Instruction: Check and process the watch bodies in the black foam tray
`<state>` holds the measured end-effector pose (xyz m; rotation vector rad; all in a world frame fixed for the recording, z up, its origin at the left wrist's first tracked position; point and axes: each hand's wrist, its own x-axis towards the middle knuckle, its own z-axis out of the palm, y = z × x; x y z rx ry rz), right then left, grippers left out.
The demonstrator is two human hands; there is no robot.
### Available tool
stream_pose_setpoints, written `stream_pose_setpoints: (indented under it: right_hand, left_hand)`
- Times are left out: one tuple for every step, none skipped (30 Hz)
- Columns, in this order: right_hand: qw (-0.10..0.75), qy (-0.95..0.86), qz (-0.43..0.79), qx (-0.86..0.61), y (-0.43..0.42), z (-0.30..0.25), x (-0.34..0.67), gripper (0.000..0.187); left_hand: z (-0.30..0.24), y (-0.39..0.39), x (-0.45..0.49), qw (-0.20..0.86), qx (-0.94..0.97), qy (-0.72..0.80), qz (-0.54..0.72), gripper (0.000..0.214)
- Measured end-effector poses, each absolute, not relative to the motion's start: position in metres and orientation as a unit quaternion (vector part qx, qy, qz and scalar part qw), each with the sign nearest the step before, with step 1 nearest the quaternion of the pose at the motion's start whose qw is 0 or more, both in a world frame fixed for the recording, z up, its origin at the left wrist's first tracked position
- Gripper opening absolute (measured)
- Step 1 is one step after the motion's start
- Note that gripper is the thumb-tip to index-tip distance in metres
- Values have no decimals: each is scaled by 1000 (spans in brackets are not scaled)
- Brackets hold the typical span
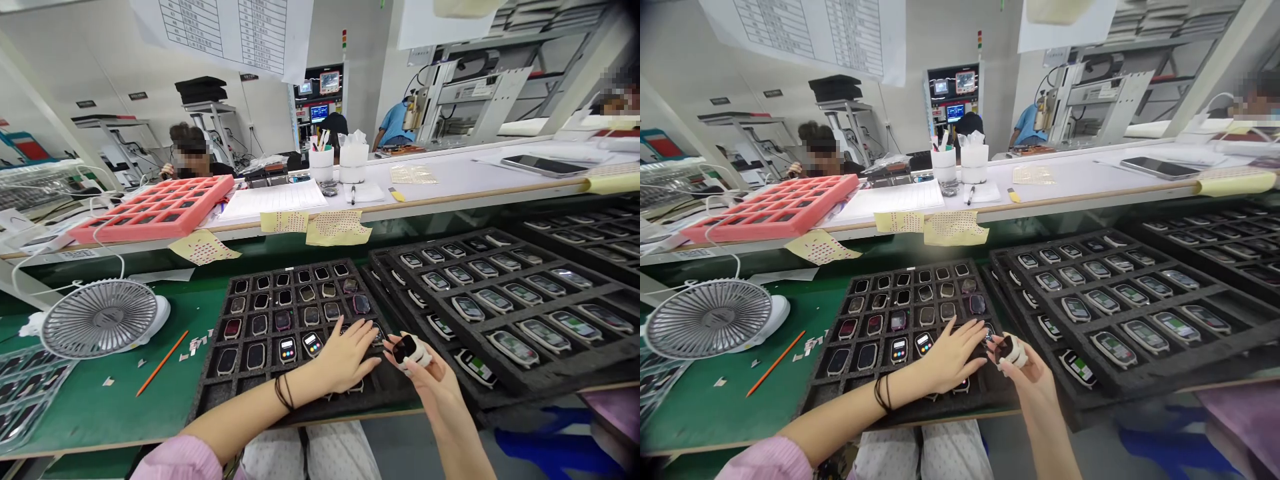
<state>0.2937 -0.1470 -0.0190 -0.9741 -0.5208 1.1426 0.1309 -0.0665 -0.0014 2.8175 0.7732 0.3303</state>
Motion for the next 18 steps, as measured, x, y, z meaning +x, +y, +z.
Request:
stream_pose_setpoints:
  right_hand:
    - [702,-231,508,-443,-150,-18,296,43]
    - [702,-230,503,-449,-153,-17,297,42]
    - [703,-230,498,-453,-155,-15,299,42]
    - [703,-231,494,-457,-158,-13,300,41]
    - [703,-233,491,-459,-160,-11,301,40]
    - [704,-234,488,-460,-162,-10,301,40]
    - [705,-235,486,-460,-163,-8,302,39]
    - [706,-236,484,-460,-164,-8,302,38]
    - [707,-238,483,-459,-164,-8,302,37]
    - [708,-240,481,-457,-163,-8,302,37]
    - [711,-242,481,-453,-163,-9,301,37]
    - [713,-243,481,-449,-162,-10,300,37]
    - [715,-243,481,-445,-161,-12,299,37]
    - [716,-242,483,-442,-160,-13,298,37]
    - [717,-241,485,-439,-159,-16,298,37]
    - [717,-242,486,-437,-158,-18,297,38]
    - [716,-243,486,-437,-157,-20,297,38]
    - [716,-246,486,-437,-156,-23,297,39]
  left_hand:
    - [-4,-65,137,101,954,258,111,51]
    - [-6,-64,142,101,955,255,111,51]
    - [-7,-65,145,102,956,253,109,51]
    - [-7,-67,145,105,957,249,108,52]
    - [-7,-70,144,111,958,243,105,52]
    - [-5,-73,141,121,959,236,102,52]
    - [-2,-77,137,132,960,228,100,53]
    - [1,-80,131,142,960,222,100,52]
    - [4,-82,125,147,959,220,101,51]
    - [6,-82,119,146,958,224,104,51]
    - [8,-82,114,137,956,237,107,50]
    - [8,-80,109,125,952,259,109,50]
    - [7,-77,104,111,946,284,109,51]
    - [5,-74,101,97,940,309,107,51]
    - [2,-72,98,87,935,329,103,52]
    - [0,-70,95,80,932,340,97,53]
    - [-3,-70,93,76,932,342,92,53]
    - [-4,-71,91,74,935,335,88,53]
